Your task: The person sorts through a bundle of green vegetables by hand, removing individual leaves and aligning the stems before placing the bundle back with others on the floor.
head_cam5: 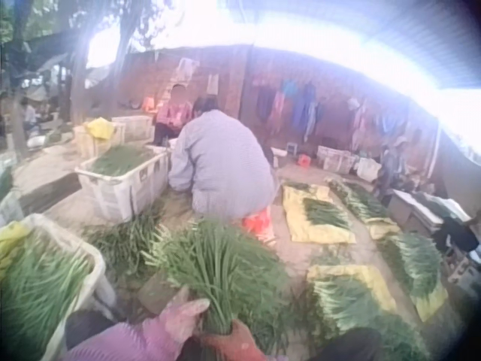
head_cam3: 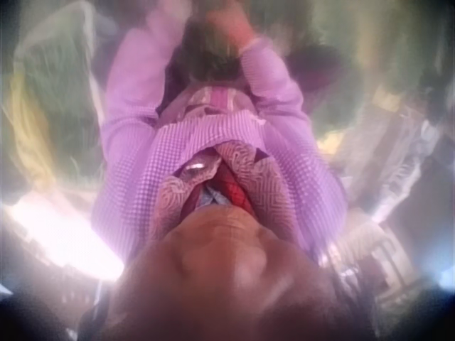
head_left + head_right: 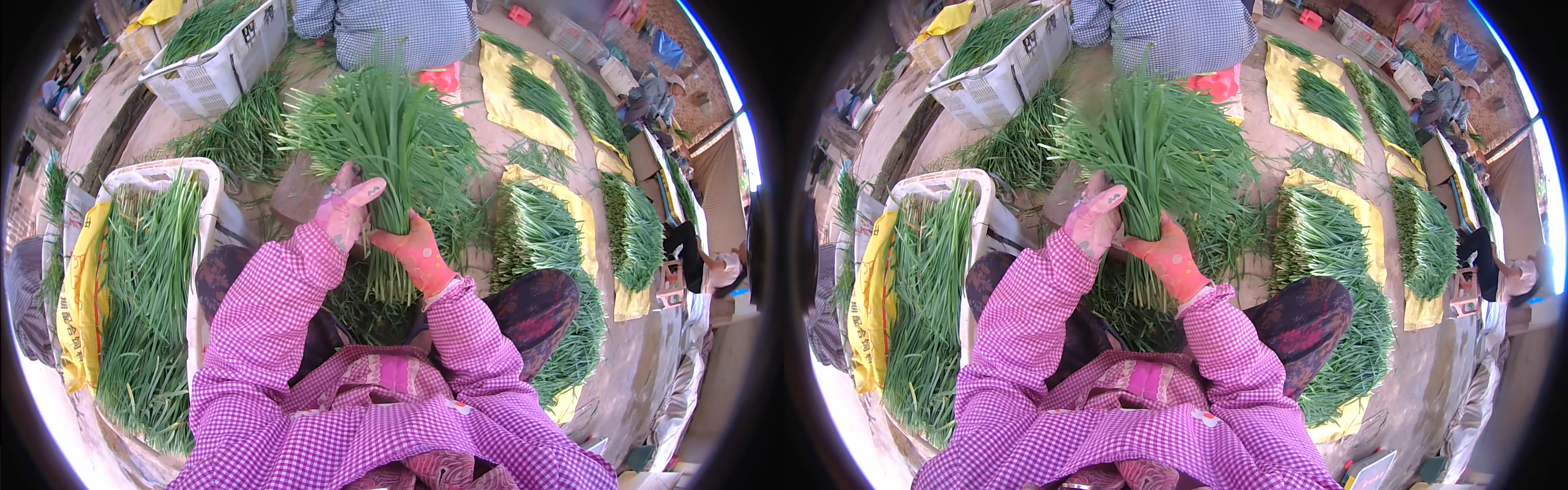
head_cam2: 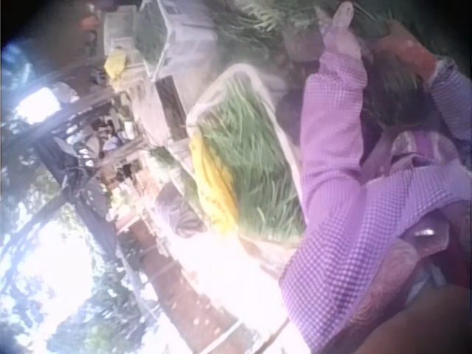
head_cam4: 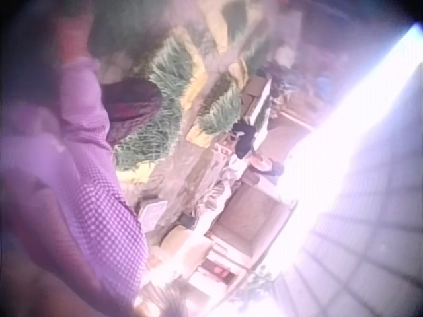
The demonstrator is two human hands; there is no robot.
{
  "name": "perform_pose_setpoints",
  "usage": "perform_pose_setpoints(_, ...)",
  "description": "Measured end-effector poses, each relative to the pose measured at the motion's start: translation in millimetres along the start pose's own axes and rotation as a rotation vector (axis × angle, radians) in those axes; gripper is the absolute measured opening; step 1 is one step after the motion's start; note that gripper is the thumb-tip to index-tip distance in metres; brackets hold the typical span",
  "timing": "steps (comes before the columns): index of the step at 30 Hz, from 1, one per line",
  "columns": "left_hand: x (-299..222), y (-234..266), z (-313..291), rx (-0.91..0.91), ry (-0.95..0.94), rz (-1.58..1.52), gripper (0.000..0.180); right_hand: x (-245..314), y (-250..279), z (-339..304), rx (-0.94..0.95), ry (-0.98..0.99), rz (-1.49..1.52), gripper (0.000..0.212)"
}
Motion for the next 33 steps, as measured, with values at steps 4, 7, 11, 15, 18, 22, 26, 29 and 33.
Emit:
perform_pose_setpoints(4, -7.0, -4.5, -0.4, 0.161, 0.018, 0.26, 0.073, 24.9, 12.7, -14.7, 0.081, -0.043, 0.24, 0.04)
perform_pose_setpoints(7, -3.4, -7.8, -7.8, 0.22, 0.173, 0.328, 0.074, 28.9, 20.9, -17.9, 0.14, -0.069, 0.34, 0.04)
perform_pose_setpoints(11, 9.2, -7.8, -14.2, 0.429, 0.224, 0.332, 0.072, 37.1, 9.0, -35.3, 0.392, -0.155, 0.387, 0.044)
perform_pose_setpoints(15, 0.9, -27.7, -10.8, 0.719, 0.234, 0.257, 0.081, 20.3, -12.3, -49.4, 0.747, -0.285, 0.456, 0.051)
perform_pose_setpoints(18, 5.7, -36.7, -20.0, 0.774, 0.306, 0.098, 0.078, 13.4, -13.9, -57.0, 0.778, -0.334, 0.451, 0.055)
perform_pose_setpoints(22, 21.3, -46.0, -28.6, 0.673, 0.444, -0.108, 0.064, 11.7, 10.1, -53.4, 0.438, 0.233, -0.199, 0.063)
perform_pose_setpoints(26, 15.0, -50.6, -36.3, 0.559, 0.354, 0.1, 0.048, 46.4, 24.3, -72.9, 0.332, -0.072, -1.207, 0.045)
perform_pose_setpoints(29, 24.7, -29.1, -34.8, 0.399, 0.399, 0.067, 0.045, 99.8, 34.3, -91.4, 0.179, -0.165, -1.443, 0.025)
perform_pose_setpoints(33, 27.0, -33.3, -30.8, 0.392, 0.421, 0.026, 0.045, 147.4, 60.7, -92.3, -0.155, 0.236, -0.986, 0.024)
Point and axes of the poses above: each hand's wrist, its own z-axis towards the middle knuckle, its own y-axis out of the back of the hand, x = y × z, the point moved 4 cm from there along z, towards the middle knuckle, and after that the axes turned 11 degrees about -y, right-handed, at the moved point
